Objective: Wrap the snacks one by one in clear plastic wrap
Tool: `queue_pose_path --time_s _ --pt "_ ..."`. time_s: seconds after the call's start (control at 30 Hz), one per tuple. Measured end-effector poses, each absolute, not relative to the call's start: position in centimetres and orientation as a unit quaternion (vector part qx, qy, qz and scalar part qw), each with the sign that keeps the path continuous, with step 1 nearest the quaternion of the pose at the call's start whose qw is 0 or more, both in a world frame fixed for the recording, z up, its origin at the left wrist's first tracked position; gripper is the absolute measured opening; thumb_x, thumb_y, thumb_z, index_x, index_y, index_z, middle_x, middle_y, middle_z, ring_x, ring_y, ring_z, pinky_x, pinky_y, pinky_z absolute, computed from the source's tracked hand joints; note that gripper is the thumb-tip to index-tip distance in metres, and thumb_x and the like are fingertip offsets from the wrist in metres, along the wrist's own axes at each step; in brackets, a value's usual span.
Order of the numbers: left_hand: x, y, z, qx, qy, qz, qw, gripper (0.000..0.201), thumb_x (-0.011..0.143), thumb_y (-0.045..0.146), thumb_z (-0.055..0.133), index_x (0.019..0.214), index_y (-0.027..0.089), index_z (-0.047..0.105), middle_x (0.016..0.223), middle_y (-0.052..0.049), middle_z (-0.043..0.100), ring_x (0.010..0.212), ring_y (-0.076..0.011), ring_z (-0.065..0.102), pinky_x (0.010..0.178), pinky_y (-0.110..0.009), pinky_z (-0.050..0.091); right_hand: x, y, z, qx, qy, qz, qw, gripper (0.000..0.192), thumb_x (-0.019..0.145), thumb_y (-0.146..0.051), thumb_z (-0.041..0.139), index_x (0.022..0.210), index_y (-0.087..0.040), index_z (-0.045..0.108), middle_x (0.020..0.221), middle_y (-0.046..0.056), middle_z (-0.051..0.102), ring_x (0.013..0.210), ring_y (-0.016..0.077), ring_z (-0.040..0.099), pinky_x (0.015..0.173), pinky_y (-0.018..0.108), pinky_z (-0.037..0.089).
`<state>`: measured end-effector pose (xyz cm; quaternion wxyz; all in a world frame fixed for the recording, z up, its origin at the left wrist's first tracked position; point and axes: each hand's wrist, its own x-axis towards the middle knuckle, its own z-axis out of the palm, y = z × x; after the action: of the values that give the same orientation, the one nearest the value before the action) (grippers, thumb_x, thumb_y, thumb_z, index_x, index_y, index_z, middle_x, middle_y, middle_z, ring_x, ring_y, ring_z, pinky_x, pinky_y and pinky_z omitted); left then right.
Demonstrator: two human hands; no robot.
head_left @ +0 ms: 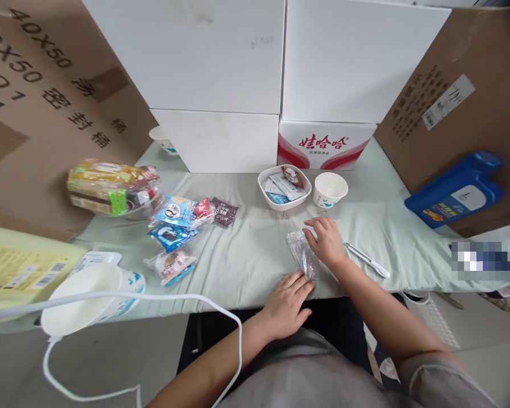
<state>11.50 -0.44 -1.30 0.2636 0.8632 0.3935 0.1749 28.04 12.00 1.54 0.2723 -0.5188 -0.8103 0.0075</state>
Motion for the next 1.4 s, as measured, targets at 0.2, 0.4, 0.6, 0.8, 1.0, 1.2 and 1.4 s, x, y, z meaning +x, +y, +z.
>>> queue_pose_path --time_s 0.2,0.4,0.6,0.8,1.0,1.2,1.4 --pt "11.2 -0.8 -0.9 0.867 0.384 0.204 0.242 0.041 0.084 0.026 0.059 0.125 0.021 0.054 0.132 -0.011 0.058 0.131 -0.0302 0.045 0.107 -0.052 0.041 27.0 10.2 -0.9 -0.413 -0.883 0.061 0.216 0.030 0.096 -0.022 0.043 0.119 -0.022 0.062 0.119 0.010 0.063 0.112 0.0251 0.054 0.095 0.043 0.045" --pt "10.1 1.3 0.9 0.808 0.452 0.341 0.160 0.022 0.092 0.019 0.043 0.106 0.019 0.060 0.103 -0.011 0.065 0.100 -0.0228 0.061 0.089 -0.041 0.052 26.4 9.9 -2.1 -0.432 -0.883 0.039 0.178 0.032 0.096 -0.023 0.045 0.123 -0.020 0.060 0.125 0.011 0.061 0.116 0.0267 0.052 0.097 0.044 0.044" --pt "10.1 5.8 -1.2 0.818 0.458 0.326 0.122 0.031 0.086 0.009 0.040 0.115 0.014 0.052 0.111 -0.013 0.064 0.106 -0.0242 0.059 0.098 -0.046 0.044 26.9 9.1 -0.7 -0.427 -0.894 0.068 0.121 0.045 0.093 -0.032 0.052 0.133 -0.012 0.053 0.138 0.016 0.053 0.129 0.0300 0.046 0.107 0.047 0.038" --pt "9.8 5.8 -1.6 0.843 0.448 0.274 0.118 0.031 0.087 0.008 0.043 0.113 0.018 0.057 0.118 -0.010 0.062 0.117 -0.0236 0.053 0.103 -0.045 0.037 29.9 3.7 -0.2 -0.407 -0.899 0.074 0.140 0.051 0.089 -0.044 0.058 0.131 -0.015 0.054 0.142 0.018 0.048 0.136 0.0341 0.038 0.107 0.055 0.037" --pt "9.8 5.5 -1.0 0.860 0.409 0.286 0.108 0.012 0.091 0.021 0.051 0.085 0.018 0.061 0.103 -0.007 0.065 0.109 -0.0238 0.055 0.097 -0.044 0.040 30.8 -0.2 -1.2 -0.399 -0.889 0.061 0.216 0.027 0.094 -0.021 0.051 0.119 -0.019 0.059 0.120 0.012 0.062 0.115 0.0256 0.054 0.094 0.043 0.046" --pt "9.8 5.3 -1.3 0.856 0.416 0.279 0.128 0.008 0.084 0.018 0.058 0.090 0.019 0.062 0.117 -0.007 0.065 0.116 -0.0260 0.052 0.100 -0.046 0.040 30.1 0.4 -0.6 -0.370 -0.897 0.065 0.233 0.020 0.093 -0.016 0.051 0.109 -0.020 0.061 0.104 0.008 0.066 0.101 0.0225 0.057 0.090 0.042 0.044" --pt "9.4 5.5 -2.1 0.840 0.419 0.300 0.170 0.038 0.089 0.011 0.043 0.125 0.021 0.053 0.119 -0.006 0.065 0.117 -0.0237 0.053 0.101 -0.044 0.040 29.4 4.7 2.1 -0.351 -0.898 0.093 0.250 0.017 0.095 -0.014 0.042 0.099 -0.018 0.058 0.089 0.007 0.066 0.088 0.0207 0.059 0.081 0.036 0.045"
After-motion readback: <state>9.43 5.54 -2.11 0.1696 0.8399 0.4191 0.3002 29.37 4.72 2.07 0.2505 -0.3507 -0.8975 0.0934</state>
